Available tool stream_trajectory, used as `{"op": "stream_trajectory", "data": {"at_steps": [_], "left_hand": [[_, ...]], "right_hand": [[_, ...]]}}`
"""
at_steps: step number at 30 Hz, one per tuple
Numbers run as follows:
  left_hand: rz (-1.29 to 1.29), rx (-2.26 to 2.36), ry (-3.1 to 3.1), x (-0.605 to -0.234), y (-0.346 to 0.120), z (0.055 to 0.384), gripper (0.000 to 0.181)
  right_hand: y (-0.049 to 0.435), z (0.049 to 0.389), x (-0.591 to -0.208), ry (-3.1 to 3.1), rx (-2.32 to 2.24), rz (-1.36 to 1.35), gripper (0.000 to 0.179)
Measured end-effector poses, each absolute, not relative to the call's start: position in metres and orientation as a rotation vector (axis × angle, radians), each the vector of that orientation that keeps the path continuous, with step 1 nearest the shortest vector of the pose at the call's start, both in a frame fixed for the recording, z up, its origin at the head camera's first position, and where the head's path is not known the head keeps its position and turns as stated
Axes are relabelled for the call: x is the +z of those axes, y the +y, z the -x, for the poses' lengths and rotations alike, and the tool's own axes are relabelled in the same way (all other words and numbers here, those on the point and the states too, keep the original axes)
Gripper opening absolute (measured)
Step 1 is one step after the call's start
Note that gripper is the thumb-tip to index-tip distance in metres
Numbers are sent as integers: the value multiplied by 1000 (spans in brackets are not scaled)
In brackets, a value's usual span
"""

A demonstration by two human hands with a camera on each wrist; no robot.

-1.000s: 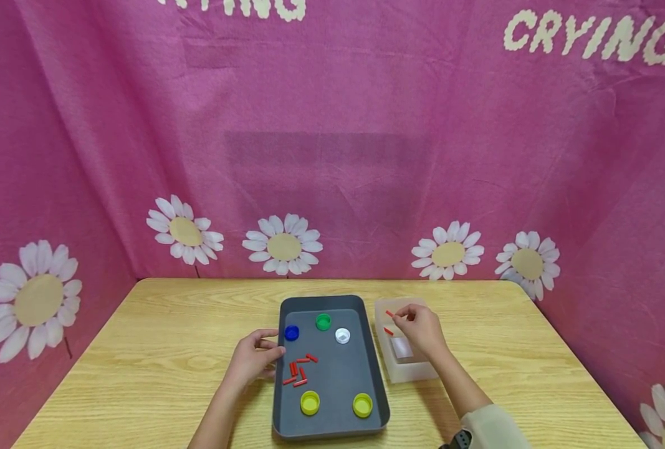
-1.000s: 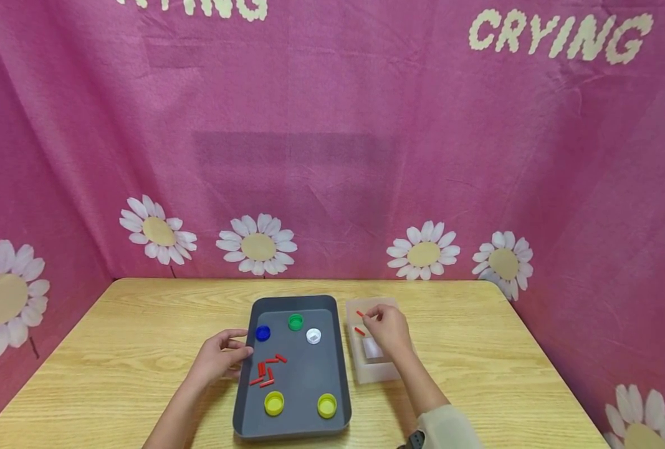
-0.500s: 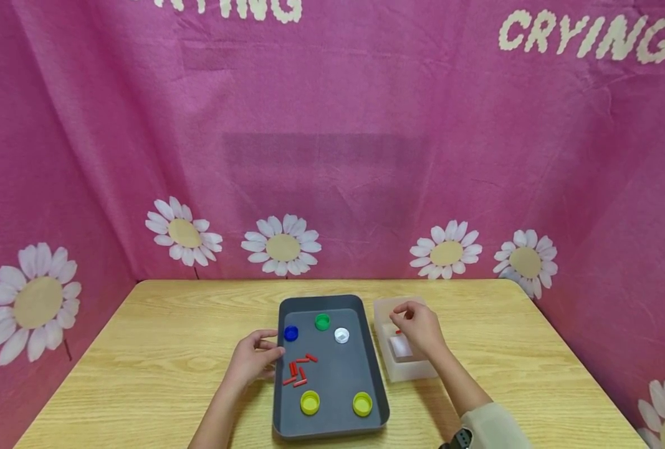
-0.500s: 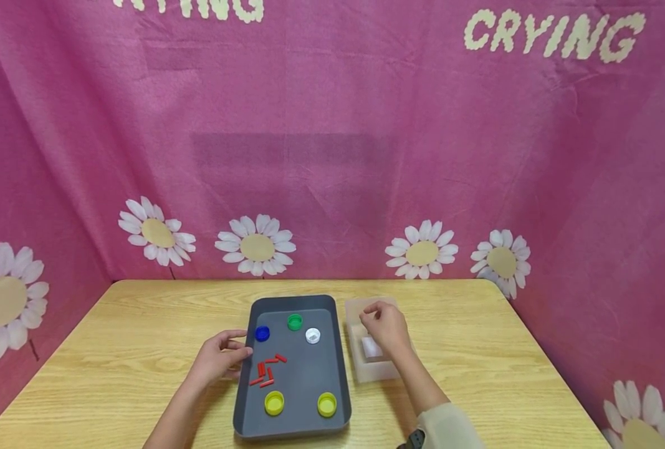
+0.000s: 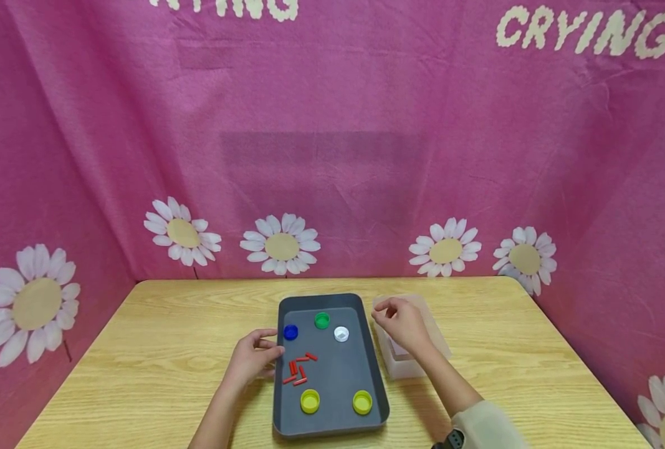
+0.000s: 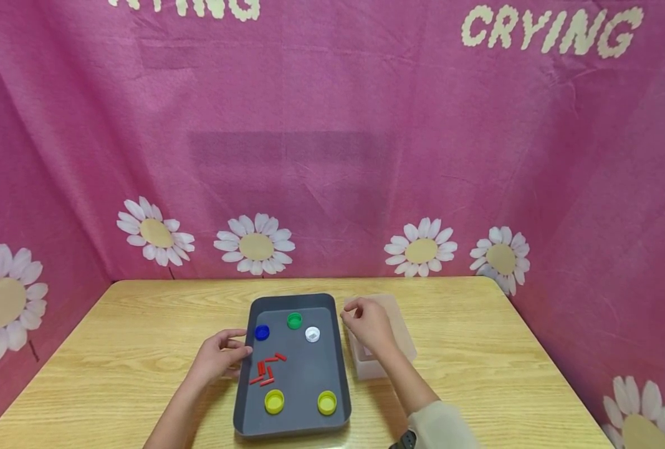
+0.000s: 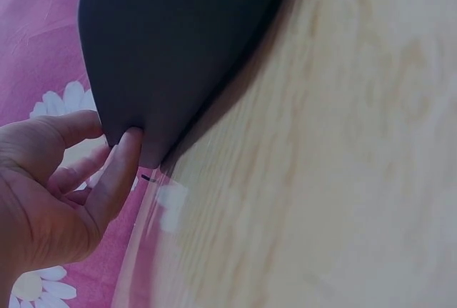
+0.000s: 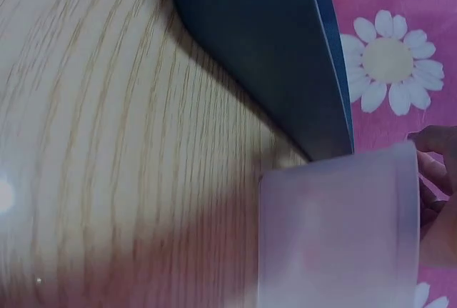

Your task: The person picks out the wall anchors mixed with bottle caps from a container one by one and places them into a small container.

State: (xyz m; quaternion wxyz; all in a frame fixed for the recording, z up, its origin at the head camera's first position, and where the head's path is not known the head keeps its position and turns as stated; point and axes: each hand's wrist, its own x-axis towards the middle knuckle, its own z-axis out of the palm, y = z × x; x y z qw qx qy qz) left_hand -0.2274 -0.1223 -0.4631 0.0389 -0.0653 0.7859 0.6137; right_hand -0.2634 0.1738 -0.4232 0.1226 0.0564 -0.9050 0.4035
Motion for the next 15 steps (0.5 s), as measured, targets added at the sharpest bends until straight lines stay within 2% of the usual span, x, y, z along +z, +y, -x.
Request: {"op": "stream_trajectory", "data": {"at_steps": [15], "left_hand": [[188,1875,2425,-464,-123,228,44]], "right_hand": [[141,256,-418,-2647,1159,-287,9]]}}
